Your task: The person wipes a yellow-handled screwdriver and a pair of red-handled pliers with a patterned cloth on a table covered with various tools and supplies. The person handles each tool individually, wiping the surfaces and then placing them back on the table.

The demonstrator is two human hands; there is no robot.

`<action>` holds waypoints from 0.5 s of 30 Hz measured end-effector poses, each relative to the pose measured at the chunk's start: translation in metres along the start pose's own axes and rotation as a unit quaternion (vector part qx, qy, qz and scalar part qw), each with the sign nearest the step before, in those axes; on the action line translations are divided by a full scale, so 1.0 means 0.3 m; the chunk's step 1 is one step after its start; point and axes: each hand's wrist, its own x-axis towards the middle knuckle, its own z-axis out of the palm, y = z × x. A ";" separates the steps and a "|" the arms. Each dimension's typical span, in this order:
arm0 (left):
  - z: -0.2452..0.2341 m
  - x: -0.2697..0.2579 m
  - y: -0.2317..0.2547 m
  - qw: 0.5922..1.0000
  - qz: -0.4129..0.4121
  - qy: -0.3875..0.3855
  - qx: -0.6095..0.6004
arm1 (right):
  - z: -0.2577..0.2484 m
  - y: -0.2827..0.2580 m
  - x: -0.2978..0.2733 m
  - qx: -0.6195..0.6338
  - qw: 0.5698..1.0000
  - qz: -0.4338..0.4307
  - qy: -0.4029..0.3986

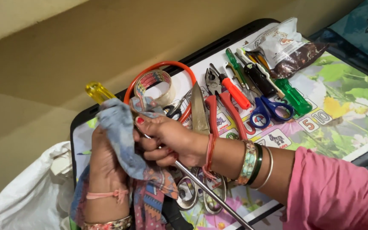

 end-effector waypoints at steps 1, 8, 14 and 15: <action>0.001 0.012 -0.014 0.999 0.003 0.029 0.023 | 0.006 0.011 0.011 -0.024 0.998 0.005 0.058; -0.012 0.010 -0.032 0.995 0.015 0.071 0.073 | 0.000 0.039 0.024 -0.019 0.997 0.009 0.070; -0.011 -0.018 0.036 0.996 -0.038 0.015 -0.079 | -0.029 0.006 -0.010 0.153 0.979 0.047 -0.127; -0.004 -0.019 0.037 0.996 -0.037 0.019 -0.083 | -0.030 0.005 -0.012 0.182 0.970 0.054 -0.154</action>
